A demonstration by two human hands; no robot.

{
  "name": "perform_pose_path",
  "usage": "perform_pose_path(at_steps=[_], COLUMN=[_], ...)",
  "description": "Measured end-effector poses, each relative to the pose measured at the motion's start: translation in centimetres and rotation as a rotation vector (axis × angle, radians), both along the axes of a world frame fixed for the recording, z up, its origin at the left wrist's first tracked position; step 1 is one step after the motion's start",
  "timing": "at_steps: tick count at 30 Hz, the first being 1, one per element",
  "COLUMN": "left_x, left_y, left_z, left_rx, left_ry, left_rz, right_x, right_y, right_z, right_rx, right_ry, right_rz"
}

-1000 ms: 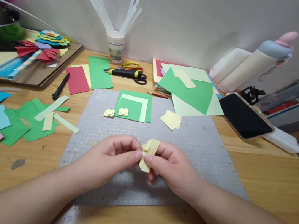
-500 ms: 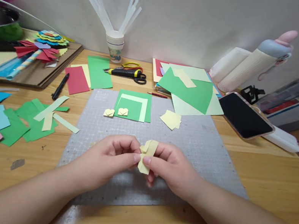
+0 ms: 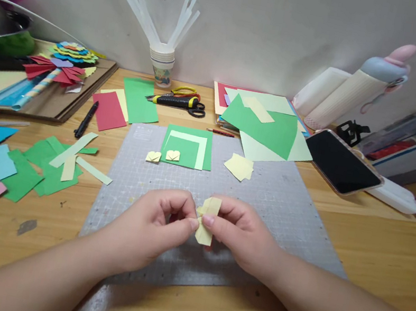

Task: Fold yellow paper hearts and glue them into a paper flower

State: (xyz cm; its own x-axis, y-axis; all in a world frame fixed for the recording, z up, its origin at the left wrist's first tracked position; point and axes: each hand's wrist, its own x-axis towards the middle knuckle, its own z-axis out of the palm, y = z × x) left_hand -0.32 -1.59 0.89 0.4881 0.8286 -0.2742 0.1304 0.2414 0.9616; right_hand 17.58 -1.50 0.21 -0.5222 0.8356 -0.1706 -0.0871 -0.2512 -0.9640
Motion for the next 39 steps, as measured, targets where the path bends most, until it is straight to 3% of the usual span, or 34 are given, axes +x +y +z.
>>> perform_pose_path(at_steps=[12, 22, 31, 39], left_x=[0.5, 0.5, -0.4, -0.6], left_y=[0.3, 0.7, 1.1, 1.2], left_z=[0.0, 0.3, -0.2, -0.5], left_rx=[0.053, -0.088, -0.234, -0.237], left_ry=[0.054, -0.053, -0.134, -0.08], left_rz=[0.1, 0.148, 0.055, 0.034], right_x=[-0.1, -0.1, 0.1, 0.2], right_y=[0.0, 0.2, 0.3, 0.1], right_z=[0.0, 0.0, 0.2, 0.0], right_rx=[0.026, -0.004, 0.051, 0.173], right_ry=[-0.109, -0.07, -0.103, -0.149], right_rz=[-0.026, -0.027, -0.035, -0.021])
